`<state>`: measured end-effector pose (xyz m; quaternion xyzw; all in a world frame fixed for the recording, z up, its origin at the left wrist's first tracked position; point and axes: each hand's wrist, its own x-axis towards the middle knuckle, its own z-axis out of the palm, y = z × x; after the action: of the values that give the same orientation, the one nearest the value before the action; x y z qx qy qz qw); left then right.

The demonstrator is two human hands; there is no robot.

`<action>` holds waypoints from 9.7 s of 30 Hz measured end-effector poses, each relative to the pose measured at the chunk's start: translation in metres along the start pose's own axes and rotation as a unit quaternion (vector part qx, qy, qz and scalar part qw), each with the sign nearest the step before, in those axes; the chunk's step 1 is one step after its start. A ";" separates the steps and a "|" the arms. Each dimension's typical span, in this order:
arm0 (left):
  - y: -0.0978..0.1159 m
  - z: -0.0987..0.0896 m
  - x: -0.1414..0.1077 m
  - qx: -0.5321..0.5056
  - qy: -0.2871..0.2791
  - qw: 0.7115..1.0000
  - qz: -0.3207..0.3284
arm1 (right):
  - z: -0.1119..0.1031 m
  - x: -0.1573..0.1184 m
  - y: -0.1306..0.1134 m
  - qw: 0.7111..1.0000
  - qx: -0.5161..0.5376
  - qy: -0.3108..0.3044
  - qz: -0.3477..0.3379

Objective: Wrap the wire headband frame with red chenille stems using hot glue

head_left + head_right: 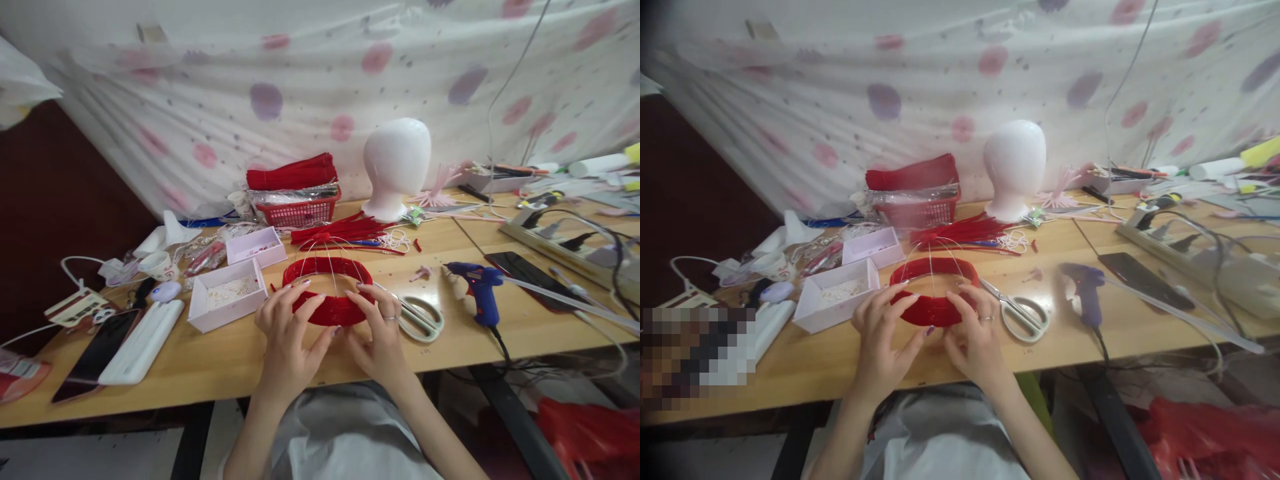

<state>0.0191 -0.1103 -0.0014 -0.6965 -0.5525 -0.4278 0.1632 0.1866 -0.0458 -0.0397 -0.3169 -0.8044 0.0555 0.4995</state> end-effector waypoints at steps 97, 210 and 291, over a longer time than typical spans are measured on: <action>0.006 -0.006 0.011 0.171 0.077 0.974 0.129 | 0.003 0.000 -0.002 0.995 0.057 0.082 -0.028; -0.089 -0.059 0.035 -0.128 0.079 0.907 -0.393 | 0.016 -0.004 0.019 0.996 -0.029 -0.003 0.079; 0.020 0.031 -0.006 -0.717 0.173 0.468 -0.487 | -0.016 0.028 -0.019 0.984 0.092 -0.150 0.032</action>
<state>0.0497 -0.0995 -0.0193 -0.0999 -0.2629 -0.7965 -0.5353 0.1831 -0.0490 -0.0022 -0.2832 -0.8512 0.1922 0.3980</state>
